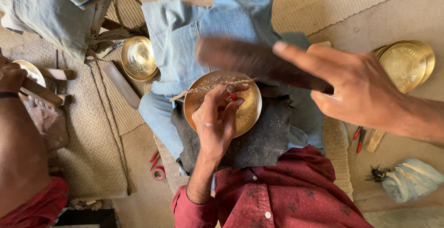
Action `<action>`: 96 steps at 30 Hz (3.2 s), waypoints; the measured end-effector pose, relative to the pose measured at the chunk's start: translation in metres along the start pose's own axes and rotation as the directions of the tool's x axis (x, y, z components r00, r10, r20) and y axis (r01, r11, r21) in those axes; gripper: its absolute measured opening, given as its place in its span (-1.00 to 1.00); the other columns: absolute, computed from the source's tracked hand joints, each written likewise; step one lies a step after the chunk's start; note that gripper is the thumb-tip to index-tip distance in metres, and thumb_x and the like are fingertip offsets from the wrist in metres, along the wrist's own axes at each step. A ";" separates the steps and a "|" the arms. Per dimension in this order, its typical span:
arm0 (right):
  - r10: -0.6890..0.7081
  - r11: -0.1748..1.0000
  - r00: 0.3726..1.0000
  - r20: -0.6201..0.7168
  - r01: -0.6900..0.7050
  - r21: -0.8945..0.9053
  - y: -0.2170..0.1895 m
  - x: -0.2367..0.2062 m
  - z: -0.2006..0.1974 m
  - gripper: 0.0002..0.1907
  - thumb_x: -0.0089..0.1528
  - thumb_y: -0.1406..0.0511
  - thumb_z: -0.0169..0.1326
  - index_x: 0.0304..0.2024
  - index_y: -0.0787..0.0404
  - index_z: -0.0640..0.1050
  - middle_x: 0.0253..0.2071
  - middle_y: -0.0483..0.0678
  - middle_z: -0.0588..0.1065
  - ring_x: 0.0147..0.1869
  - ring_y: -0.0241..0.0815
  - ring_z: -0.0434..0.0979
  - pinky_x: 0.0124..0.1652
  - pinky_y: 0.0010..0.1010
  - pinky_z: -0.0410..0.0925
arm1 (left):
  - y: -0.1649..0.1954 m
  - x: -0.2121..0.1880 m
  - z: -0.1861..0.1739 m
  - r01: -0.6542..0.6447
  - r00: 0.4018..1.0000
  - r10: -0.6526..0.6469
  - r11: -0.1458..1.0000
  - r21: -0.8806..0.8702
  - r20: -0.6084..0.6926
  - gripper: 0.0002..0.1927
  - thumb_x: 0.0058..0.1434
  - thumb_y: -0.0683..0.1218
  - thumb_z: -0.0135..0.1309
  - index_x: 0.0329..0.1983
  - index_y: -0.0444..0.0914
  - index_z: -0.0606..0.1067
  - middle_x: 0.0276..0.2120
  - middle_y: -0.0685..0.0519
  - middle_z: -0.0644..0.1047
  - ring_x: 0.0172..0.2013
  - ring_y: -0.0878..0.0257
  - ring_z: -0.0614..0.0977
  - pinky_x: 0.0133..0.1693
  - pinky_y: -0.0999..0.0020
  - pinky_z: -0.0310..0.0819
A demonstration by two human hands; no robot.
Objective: The person sits on the floor with a brass plate resting on their lap and holds a red-handled punch against the plate's surface. They repeatedly strike the punch with a wooden mallet, working along the plate to hammer a decorative pattern into the brass, repositioning the punch between strikes.
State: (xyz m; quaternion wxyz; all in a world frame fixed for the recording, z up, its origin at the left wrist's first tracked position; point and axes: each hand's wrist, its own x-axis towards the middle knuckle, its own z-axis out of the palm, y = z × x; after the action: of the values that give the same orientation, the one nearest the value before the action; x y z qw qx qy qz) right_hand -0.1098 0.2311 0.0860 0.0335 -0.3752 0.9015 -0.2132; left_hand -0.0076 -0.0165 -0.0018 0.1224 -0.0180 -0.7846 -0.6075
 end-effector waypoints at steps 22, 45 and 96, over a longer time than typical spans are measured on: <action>-0.145 0.960 0.988 -0.046 0.129 -0.250 0.012 -0.007 0.005 -0.01 0.02 0.52 0.15 0.47 -0.27 0.29 -0.24 -0.17 0.51 -0.33 -0.21 0.53 -0.46 -0.36 0.42 | -0.001 0.002 0.002 0.028 0.999 -0.022 0.974 0.226 -0.027 -0.66 0.27 -0.34 0.26 0.04 -0.32 0.42 -0.25 -0.03 0.68 -0.44 0.34 0.67 -0.41 0.49 0.49; -0.084 0.996 0.992 -0.098 0.082 -0.014 0.018 -0.021 0.035 -0.04 0.13 0.53 0.20 0.50 -0.12 0.18 -0.34 -0.12 0.49 -0.44 -0.25 0.46 -0.47 -0.46 0.44 | 0.003 0.013 -0.010 0.028 0.992 -0.068 0.938 0.346 0.103 -0.72 0.18 -0.27 0.38 -0.11 -0.30 0.52 -0.40 -0.04 0.64 -0.46 0.16 0.66 -0.38 0.28 0.48; 0.035 0.982 0.992 0.123 -0.012 -0.188 0.011 -0.014 0.010 -0.04 0.03 0.49 0.28 0.42 -0.17 0.26 -0.35 -0.05 0.54 -0.54 -0.14 0.50 -0.50 -0.29 0.48 | -0.003 0.009 -0.004 0.044 0.999 -0.046 0.995 0.086 0.024 -0.63 0.29 -0.35 0.22 0.12 -0.30 0.42 -0.28 -0.01 0.63 -0.33 0.31 0.70 -0.30 0.47 0.65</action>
State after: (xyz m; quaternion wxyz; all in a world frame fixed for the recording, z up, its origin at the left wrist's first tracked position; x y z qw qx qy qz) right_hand -0.1054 0.2440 0.0713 0.0571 -0.3786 0.9180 -0.1031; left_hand -0.0161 -0.0226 -0.0016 0.0992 -0.0031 -0.8115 -0.5759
